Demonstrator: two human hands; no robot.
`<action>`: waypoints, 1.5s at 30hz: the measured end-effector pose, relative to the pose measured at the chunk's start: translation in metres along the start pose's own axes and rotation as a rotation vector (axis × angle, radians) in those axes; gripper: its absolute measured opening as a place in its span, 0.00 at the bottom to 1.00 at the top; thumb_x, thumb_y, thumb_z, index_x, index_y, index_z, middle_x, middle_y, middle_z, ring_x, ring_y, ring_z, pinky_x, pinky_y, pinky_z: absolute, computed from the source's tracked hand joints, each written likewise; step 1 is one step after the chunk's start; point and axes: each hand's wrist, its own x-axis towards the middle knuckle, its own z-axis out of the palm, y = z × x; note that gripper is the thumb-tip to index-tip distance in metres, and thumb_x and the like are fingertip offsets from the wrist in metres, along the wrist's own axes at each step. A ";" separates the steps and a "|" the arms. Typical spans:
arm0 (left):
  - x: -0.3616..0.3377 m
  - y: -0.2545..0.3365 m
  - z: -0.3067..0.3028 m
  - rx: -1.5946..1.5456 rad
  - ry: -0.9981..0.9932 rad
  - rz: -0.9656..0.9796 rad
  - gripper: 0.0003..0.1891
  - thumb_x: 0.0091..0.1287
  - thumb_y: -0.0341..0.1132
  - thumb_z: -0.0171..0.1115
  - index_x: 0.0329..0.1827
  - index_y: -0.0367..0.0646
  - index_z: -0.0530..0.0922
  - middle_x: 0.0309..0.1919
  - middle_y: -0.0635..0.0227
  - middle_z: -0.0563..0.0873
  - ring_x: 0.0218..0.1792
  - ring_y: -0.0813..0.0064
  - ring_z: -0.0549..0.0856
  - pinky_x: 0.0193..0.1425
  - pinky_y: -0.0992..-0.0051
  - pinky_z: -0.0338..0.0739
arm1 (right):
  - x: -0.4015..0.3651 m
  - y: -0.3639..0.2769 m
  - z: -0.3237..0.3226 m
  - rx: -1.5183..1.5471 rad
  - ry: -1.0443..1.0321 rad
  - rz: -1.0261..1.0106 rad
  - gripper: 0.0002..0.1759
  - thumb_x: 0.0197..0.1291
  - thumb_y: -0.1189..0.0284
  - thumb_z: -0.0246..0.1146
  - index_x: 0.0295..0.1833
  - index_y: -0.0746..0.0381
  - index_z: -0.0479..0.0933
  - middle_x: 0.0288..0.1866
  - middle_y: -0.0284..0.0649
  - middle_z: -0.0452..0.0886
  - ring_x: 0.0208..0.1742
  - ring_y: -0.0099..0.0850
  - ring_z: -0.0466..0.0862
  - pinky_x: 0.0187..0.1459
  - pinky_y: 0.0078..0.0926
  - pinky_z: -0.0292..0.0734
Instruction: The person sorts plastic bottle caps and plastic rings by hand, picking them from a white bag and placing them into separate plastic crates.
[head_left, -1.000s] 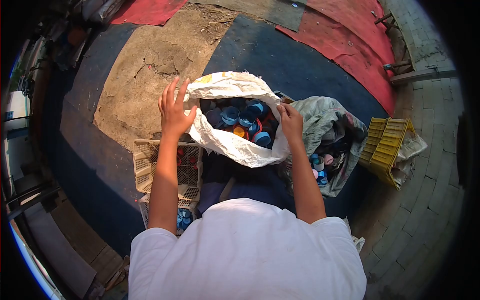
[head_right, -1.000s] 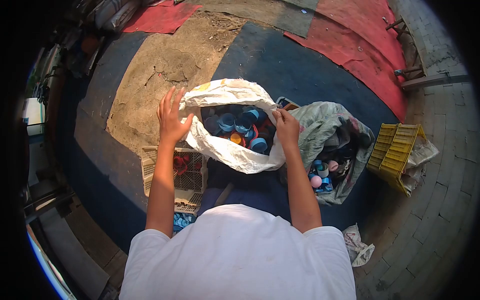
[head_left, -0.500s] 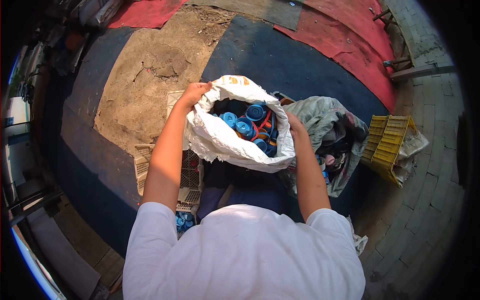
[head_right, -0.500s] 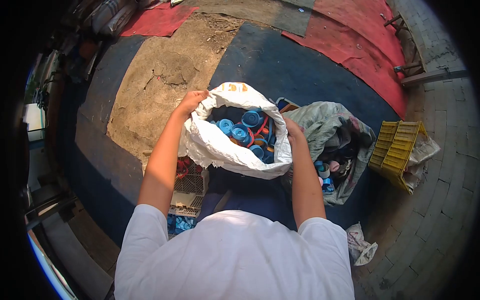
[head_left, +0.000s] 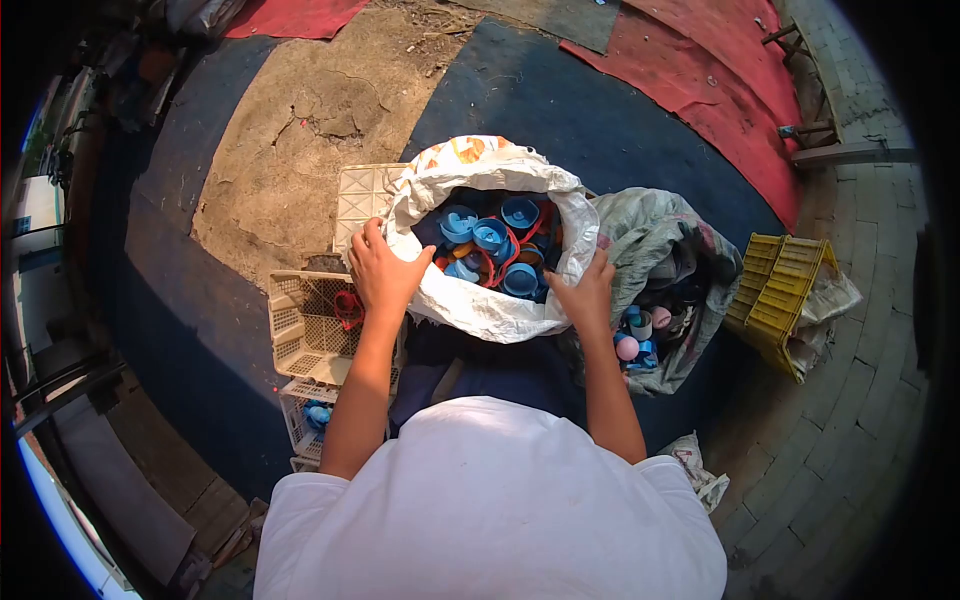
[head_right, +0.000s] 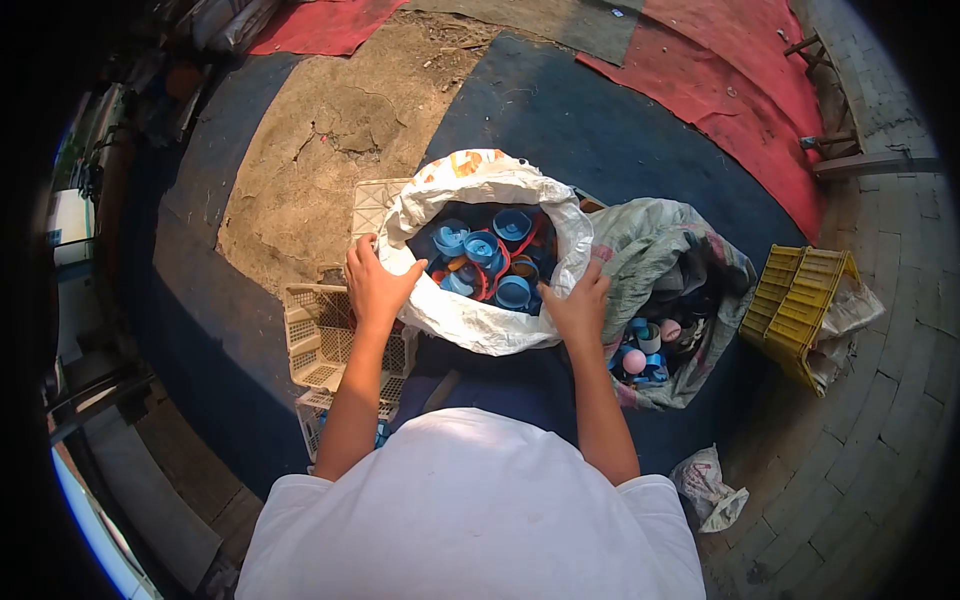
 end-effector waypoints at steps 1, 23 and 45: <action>-0.005 -0.001 0.001 0.005 -0.026 -0.035 0.46 0.48 0.49 0.84 0.69 0.43 0.69 0.59 0.48 0.76 0.63 0.47 0.76 0.68 0.53 0.73 | -0.004 0.004 -0.001 0.054 -0.090 0.032 0.43 0.53 0.57 0.79 0.67 0.68 0.69 0.48 0.53 0.84 0.49 0.55 0.84 0.56 0.46 0.79; 0.002 -0.111 0.092 -1.798 -0.364 -0.880 0.23 0.63 0.24 0.45 0.63 0.31 0.73 0.55 0.51 0.85 0.53 0.55 0.87 0.63 0.56 0.82 | 0.002 0.140 0.115 1.763 -0.665 0.790 0.23 0.66 0.75 0.59 0.67 0.66 0.74 0.58 0.51 0.83 0.57 0.47 0.85 0.64 0.51 0.79; 0.065 0.017 0.022 -0.093 -0.212 0.695 0.22 0.63 0.23 0.60 0.62 0.40 0.79 0.54 0.58 0.82 0.56 0.53 0.83 0.59 0.57 0.81 | 0.055 -0.042 0.024 0.151 -0.082 -0.636 0.25 0.59 0.84 0.59 0.65 0.66 0.75 0.56 0.53 0.81 0.58 0.52 0.81 0.59 0.44 0.78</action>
